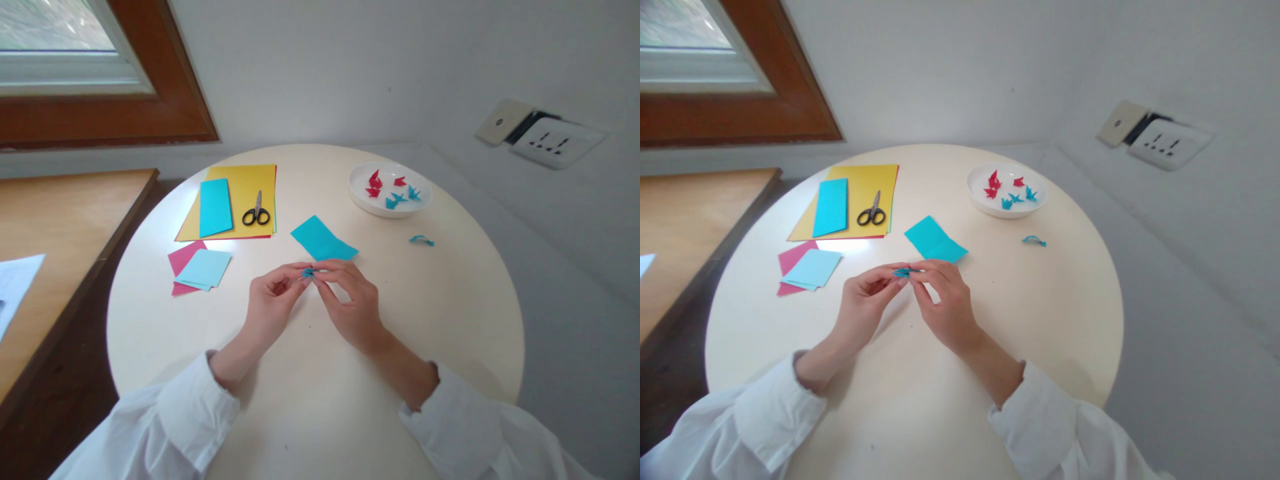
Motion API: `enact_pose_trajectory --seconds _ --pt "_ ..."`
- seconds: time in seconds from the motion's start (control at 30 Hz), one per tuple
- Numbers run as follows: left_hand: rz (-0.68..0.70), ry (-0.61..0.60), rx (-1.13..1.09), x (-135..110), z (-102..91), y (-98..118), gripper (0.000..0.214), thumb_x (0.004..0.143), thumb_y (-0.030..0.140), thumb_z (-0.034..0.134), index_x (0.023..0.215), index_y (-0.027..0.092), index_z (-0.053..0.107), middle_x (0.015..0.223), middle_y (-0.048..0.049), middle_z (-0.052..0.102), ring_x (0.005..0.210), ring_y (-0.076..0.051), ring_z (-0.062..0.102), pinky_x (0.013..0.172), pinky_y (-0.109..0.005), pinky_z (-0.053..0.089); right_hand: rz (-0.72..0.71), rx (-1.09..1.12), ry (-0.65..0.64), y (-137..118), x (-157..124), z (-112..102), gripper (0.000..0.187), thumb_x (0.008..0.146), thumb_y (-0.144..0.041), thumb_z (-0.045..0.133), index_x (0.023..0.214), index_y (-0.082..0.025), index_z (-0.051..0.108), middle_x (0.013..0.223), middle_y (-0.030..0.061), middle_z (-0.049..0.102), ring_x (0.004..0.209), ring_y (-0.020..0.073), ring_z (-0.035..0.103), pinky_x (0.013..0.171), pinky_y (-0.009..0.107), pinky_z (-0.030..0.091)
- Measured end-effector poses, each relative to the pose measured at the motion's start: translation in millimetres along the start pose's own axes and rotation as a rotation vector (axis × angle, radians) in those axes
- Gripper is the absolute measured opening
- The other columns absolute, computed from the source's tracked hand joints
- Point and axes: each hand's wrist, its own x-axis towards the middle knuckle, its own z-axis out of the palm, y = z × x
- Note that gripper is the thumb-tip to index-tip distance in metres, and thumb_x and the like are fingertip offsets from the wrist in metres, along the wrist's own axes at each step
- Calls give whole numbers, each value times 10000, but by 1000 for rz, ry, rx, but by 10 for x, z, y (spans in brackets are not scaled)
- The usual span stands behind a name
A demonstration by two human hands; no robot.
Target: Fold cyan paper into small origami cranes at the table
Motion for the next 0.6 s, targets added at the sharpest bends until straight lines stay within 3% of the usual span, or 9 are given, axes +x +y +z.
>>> enact_pose_trajectory --seconds 0.23,0.47,0.6 --pt "-77 14 -1 -14 29 29 15 635 172 693 631 173 708 794 -46 741 777 -185 673 761 -296 530 -7 12 -5 -2 3 1 159 781 -52 585 814 -207 601 854 57 706 857 161 649 775 329 552" --pt "-81 -18 11 -5 21 39 67 655 201 690 600 169 670 590 -8 671 733 -178 658 724 -283 524 38 43 -5 -17 9 1 136 787 -78 574 781 -212 594 830 45 683 827 156 640 748 329 550" --pt "-78 -43 -8 2 15 11 118 647 255 718 595 171 653 578 -9 657 712 -182 649 694 -291 520 36 46 -5 -21 7 1 133 787 -81 569 780 -210 601 819 43 676 823 158 636 740 328 549"
